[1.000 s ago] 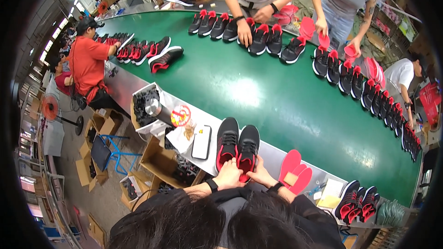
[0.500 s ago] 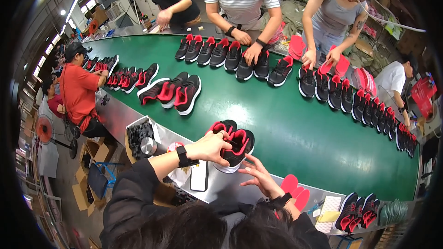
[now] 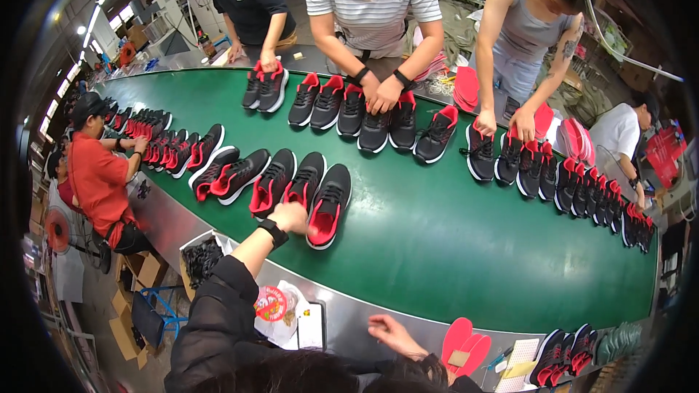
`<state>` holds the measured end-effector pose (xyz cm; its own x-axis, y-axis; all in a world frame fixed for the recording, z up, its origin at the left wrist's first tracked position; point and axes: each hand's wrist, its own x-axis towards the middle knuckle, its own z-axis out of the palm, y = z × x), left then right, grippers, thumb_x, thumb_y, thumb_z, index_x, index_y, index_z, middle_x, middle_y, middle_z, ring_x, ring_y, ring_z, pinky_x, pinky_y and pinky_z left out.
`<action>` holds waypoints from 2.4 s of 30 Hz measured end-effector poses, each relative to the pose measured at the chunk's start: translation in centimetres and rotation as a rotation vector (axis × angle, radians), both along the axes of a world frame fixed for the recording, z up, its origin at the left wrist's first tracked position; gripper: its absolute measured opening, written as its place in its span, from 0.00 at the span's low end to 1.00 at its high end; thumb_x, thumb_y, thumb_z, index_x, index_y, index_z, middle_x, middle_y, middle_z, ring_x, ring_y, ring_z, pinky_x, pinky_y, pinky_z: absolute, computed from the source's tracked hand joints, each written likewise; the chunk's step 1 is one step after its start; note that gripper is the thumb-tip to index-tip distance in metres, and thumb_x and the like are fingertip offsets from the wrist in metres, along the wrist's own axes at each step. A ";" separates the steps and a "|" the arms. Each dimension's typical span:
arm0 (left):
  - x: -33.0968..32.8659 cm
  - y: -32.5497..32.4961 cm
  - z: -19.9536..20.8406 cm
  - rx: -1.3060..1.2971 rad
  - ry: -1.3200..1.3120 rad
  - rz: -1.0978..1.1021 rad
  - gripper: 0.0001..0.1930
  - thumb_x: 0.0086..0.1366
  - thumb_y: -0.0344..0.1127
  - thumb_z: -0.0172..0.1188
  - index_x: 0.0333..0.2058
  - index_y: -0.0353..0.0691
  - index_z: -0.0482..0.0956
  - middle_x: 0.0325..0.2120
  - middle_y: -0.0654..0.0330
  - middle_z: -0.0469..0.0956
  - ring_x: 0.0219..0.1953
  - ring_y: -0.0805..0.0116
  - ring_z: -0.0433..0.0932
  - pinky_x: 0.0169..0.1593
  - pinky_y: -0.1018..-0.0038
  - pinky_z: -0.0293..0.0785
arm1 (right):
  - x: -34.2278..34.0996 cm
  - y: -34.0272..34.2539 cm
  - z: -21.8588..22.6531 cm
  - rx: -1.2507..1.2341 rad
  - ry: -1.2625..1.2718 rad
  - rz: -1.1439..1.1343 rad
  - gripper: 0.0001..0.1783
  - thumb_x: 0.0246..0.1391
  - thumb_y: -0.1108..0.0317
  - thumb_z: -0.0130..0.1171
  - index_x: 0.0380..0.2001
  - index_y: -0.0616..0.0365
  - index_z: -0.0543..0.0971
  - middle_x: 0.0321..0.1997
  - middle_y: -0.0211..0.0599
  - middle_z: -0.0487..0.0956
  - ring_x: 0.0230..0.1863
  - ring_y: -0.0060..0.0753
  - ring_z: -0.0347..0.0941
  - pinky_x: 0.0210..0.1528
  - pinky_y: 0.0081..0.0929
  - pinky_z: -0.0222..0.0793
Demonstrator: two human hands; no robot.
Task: Insert insoles into finished shoes and organize them on a conveyor belt in a shoe factory.
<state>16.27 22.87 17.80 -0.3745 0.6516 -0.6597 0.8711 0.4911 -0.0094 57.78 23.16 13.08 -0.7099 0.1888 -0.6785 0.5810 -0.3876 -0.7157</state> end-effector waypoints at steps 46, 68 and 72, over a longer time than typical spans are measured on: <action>19.7 -0.8 15.3 0.936 -0.512 -0.433 0.17 0.44 0.26 0.61 0.36 0.47 0.77 0.45 0.54 0.74 0.48 0.54 0.75 0.50 0.64 0.72 | 10.4 6.2 5.8 1.291 0.137 -0.329 0.33 0.44 0.73 0.59 0.57 0.62 0.64 0.53 0.51 0.68 0.55 0.51 0.64 0.56 0.40 0.62; 42.7 -14.1 -6.5 0.375 -1.194 1.147 0.40 0.47 0.16 0.51 0.62 0.46 0.57 0.35 0.55 0.75 0.27 0.64 0.77 0.33 0.73 0.77 | 24.9 3.4 -6.0 0.414 0.011 -0.129 0.26 0.49 0.73 0.56 0.54 0.66 0.67 0.43 0.38 0.77 0.41 0.31 0.76 0.44 0.27 0.74; 40.6 -17.5 -9.6 0.279 -1.704 1.412 0.10 0.54 0.23 0.49 0.34 0.33 0.77 0.26 0.59 0.79 0.25 0.68 0.78 0.31 0.71 0.76 | 22.8 2.1 3.8 -0.203 -0.037 -0.408 0.17 0.64 0.65 0.46 0.51 0.63 0.70 0.41 0.39 0.80 0.32 0.30 0.80 0.27 0.33 0.77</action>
